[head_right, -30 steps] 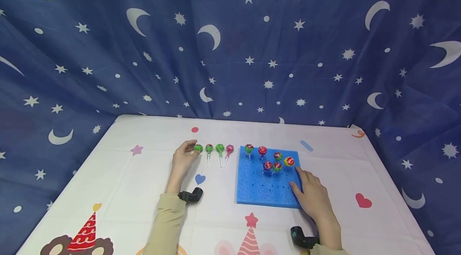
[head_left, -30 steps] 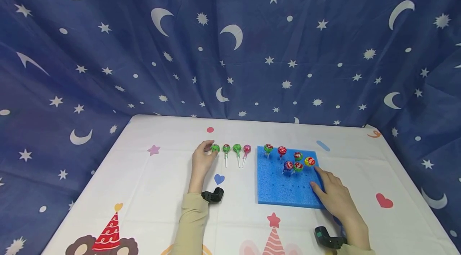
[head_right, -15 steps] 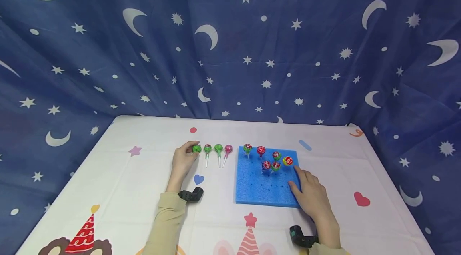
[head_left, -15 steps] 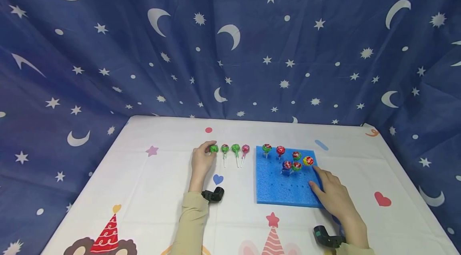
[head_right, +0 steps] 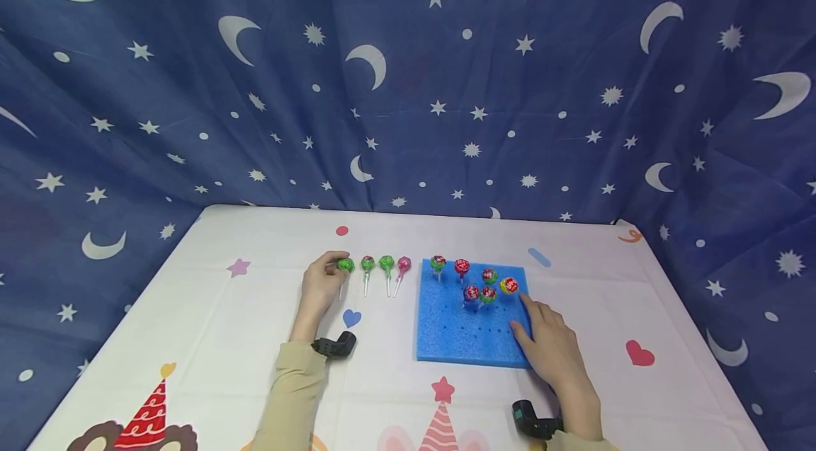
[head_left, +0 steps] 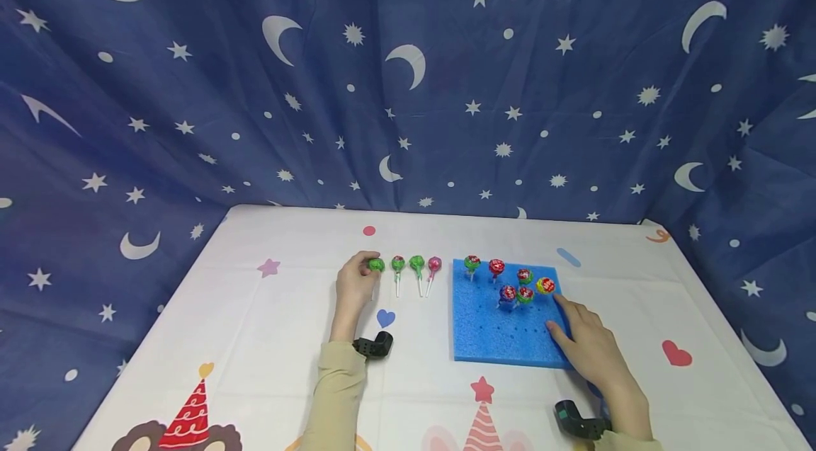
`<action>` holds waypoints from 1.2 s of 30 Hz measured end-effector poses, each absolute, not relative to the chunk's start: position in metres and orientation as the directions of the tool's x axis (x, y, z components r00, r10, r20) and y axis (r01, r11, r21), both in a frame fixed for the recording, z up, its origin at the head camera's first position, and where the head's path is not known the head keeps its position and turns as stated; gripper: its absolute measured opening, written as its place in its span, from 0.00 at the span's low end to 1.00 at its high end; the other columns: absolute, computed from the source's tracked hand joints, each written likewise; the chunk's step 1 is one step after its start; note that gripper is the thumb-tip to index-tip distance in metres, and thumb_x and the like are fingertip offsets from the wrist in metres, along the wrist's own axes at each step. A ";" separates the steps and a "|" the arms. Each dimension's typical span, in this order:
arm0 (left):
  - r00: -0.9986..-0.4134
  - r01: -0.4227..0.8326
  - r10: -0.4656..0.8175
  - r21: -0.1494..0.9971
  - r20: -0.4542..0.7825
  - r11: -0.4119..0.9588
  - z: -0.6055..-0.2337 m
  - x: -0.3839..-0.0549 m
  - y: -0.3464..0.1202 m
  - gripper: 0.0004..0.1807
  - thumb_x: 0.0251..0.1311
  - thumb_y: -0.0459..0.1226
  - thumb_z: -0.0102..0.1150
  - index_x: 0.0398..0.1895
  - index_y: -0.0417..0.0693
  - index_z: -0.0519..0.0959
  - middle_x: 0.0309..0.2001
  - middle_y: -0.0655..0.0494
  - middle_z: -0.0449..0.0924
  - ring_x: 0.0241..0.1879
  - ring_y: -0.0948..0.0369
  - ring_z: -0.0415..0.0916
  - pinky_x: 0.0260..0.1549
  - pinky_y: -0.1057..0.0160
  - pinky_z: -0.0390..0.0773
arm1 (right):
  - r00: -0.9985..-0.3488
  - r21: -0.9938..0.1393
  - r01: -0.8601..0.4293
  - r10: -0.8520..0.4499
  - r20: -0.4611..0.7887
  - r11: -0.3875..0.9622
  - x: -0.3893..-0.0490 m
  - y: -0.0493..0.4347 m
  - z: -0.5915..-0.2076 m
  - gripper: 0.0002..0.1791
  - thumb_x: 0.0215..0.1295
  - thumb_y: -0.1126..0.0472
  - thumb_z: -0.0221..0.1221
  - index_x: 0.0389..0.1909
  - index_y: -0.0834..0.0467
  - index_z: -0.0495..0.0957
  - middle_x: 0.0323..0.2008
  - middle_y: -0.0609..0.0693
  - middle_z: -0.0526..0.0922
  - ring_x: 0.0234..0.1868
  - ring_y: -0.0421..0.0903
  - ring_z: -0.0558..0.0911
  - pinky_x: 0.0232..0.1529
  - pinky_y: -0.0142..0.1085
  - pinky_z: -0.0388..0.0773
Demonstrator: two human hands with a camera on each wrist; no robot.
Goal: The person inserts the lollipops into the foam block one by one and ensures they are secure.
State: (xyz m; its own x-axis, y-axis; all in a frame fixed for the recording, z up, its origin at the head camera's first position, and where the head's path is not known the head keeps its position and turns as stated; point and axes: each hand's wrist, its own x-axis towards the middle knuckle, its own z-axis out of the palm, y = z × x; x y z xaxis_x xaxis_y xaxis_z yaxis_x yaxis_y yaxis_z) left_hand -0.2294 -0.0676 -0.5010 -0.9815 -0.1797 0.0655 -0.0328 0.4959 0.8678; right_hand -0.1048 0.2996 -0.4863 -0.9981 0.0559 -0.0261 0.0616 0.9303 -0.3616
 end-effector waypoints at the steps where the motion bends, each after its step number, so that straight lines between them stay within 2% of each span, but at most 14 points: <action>1: -0.981 -0.033 -0.182 0.873 0.064 0.486 -0.501 -0.229 -0.068 0.18 0.54 0.27 0.60 0.49 0.48 0.82 0.41 0.47 0.83 0.29 0.62 0.71 0.24 0.70 0.68 | -0.998 -0.361 0.062 0.057 -0.025 0.930 -0.105 0.300 -0.487 0.37 0.70 0.45 0.50 0.71 0.64 0.56 0.66 0.70 0.63 0.66 0.71 0.60 0.59 0.72 0.57; 4: -0.980 -0.039 -0.190 0.888 0.055 0.458 -0.501 -0.229 -0.068 0.18 0.55 0.28 0.61 0.50 0.48 0.81 0.49 0.47 0.83 0.30 0.62 0.72 0.24 0.70 0.69 | -0.998 -0.361 0.063 0.059 -0.023 0.930 -0.104 0.300 -0.486 0.37 0.70 0.46 0.51 0.71 0.64 0.56 0.66 0.70 0.63 0.66 0.71 0.60 0.59 0.72 0.57; 7: -0.979 -0.046 -0.197 0.902 0.044 0.430 -0.500 -0.227 -0.068 0.18 0.55 0.29 0.62 0.50 0.49 0.81 0.52 0.47 0.82 0.32 0.61 0.74 0.25 0.71 0.70 | -0.998 -0.361 0.068 0.063 -0.026 0.930 -0.104 0.299 -0.486 0.37 0.70 0.47 0.51 0.71 0.63 0.55 0.66 0.70 0.63 0.67 0.71 0.60 0.60 0.71 0.56; 19: -0.981 -0.022 -0.188 0.942 0.043 0.334 -0.488 -0.221 -0.062 0.20 0.53 0.28 0.63 0.51 0.46 0.80 0.51 0.46 0.81 0.36 0.57 0.79 0.25 0.71 0.73 | -0.998 -0.360 0.057 0.055 -0.015 0.931 -0.104 0.297 -0.484 0.36 0.70 0.48 0.52 0.71 0.64 0.56 0.66 0.70 0.64 0.66 0.71 0.60 0.59 0.71 0.57; 31: -0.984 -0.025 -0.172 0.942 0.035 0.334 -0.473 -0.214 -0.047 0.18 0.52 0.29 0.64 0.48 0.47 0.82 0.47 0.47 0.80 0.38 0.54 0.81 0.27 0.68 0.76 | -0.998 -0.355 0.058 0.057 -0.015 0.933 -0.104 0.298 -0.485 0.36 0.69 0.49 0.52 0.71 0.64 0.56 0.65 0.70 0.64 0.66 0.71 0.61 0.59 0.72 0.58; 36: -0.989 -0.002 -0.142 0.948 0.045 0.319 -0.468 -0.211 -0.038 0.17 0.53 0.29 0.64 0.48 0.47 0.82 0.49 0.48 0.79 0.39 0.55 0.81 0.29 0.67 0.78 | -0.998 -0.353 0.059 0.058 -0.016 0.934 -0.103 0.298 -0.485 0.36 0.69 0.50 0.52 0.71 0.64 0.56 0.65 0.70 0.64 0.66 0.71 0.61 0.59 0.71 0.58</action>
State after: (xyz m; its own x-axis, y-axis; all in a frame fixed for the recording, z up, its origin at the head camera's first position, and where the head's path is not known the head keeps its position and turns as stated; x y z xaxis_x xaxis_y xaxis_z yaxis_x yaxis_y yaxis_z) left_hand -0.2107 -0.0380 -0.4682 -0.9888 -0.1421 0.0454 -0.0024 0.3195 0.9476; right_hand -0.1035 0.2977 -0.4852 -0.9982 0.0575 -0.0155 0.0593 0.9336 -0.3535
